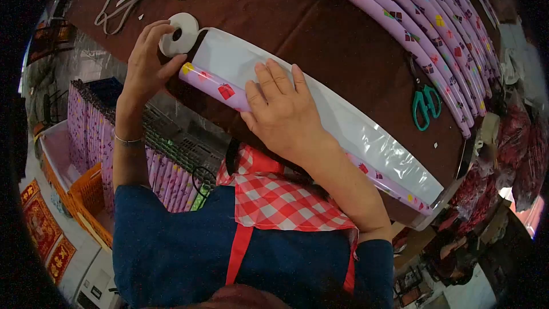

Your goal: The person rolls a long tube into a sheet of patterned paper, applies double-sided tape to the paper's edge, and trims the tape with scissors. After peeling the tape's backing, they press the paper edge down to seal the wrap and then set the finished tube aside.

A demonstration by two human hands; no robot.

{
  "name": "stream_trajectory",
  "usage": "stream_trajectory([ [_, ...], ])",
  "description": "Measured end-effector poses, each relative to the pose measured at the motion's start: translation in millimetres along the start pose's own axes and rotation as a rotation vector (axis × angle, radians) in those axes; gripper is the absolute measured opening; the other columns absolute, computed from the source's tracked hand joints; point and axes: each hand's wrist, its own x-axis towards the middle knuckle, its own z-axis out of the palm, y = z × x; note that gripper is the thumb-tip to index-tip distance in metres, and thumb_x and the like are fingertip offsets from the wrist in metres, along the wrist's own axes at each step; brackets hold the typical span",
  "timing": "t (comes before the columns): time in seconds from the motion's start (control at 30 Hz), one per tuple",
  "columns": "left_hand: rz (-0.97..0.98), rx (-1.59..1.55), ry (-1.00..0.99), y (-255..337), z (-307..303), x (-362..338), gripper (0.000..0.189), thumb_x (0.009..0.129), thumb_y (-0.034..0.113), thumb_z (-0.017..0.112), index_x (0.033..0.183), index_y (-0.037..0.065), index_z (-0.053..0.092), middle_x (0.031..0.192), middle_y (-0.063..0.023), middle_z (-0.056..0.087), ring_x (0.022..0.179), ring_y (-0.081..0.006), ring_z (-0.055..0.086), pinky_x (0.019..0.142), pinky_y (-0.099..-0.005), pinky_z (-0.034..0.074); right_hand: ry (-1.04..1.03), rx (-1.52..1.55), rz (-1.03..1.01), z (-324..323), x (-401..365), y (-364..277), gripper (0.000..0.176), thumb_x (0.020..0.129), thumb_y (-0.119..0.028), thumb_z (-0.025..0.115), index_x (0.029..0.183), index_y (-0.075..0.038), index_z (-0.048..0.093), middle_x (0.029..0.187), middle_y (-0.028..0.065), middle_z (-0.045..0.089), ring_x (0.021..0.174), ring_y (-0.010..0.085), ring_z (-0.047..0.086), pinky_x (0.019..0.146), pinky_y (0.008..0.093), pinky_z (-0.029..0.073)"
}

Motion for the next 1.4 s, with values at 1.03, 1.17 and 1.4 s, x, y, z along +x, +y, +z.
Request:
stream_trajectory([
  [1.03, -0.114, 0.378, -0.020, 20, 36, 26, 0.061, 0.078, 0.045, 0.073, 0.129, 0.017, 0.056, 0.147, -0.0166, 0.040, 0.138, -0.0411, 0.032, 0.098, -0.0724, 0.029, 0.006, 0.086, 0.032, 3, -3, 7, 0.051, 0.077, -0.037, 0.073, 0.113, -0.003, 0.063, 0.133, 0.0202, 0.053, 0.127, 0.0362, 0.048, 0.104, 0.0524, 0.039],
  [1.17, 0.014, 0.253, 0.028, 3, 40, 26, 0.045, 0.081, 0.038, 0.072, 0.120, 0.017, 0.060, 0.144, -0.0142, 0.044, 0.136, -0.0372, 0.036, 0.099, -0.0679, 0.031, 0.006, 0.081, 0.028, 2, -1, 6, 0.050, 0.077, -0.037, 0.073, 0.112, -0.002, 0.064, 0.133, 0.0199, 0.053, 0.127, 0.0358, 0.048, 0.104, 0.0518, 0.039],
  [1.4, 0.102, 0.096, -0.018, -2, 38, 30, 0.018, 0.084, 0.024, 0.069, 0.099, 0.014, 0.066, 0.130, -0.0096, 0.057, 0.125, -0.0321, 0.049, 0.097, -0.0551, 0.037, 0.020, 0.094, 0.029, 5, -3, 6, 0.050, 0.077, -0.037, 0.072, 0.111, -0.001, 0.063, 0.131, 0.0212, 0.054, 0.126, 0.0366, 0.047, 0.103, 0.0539, 0.038],
])
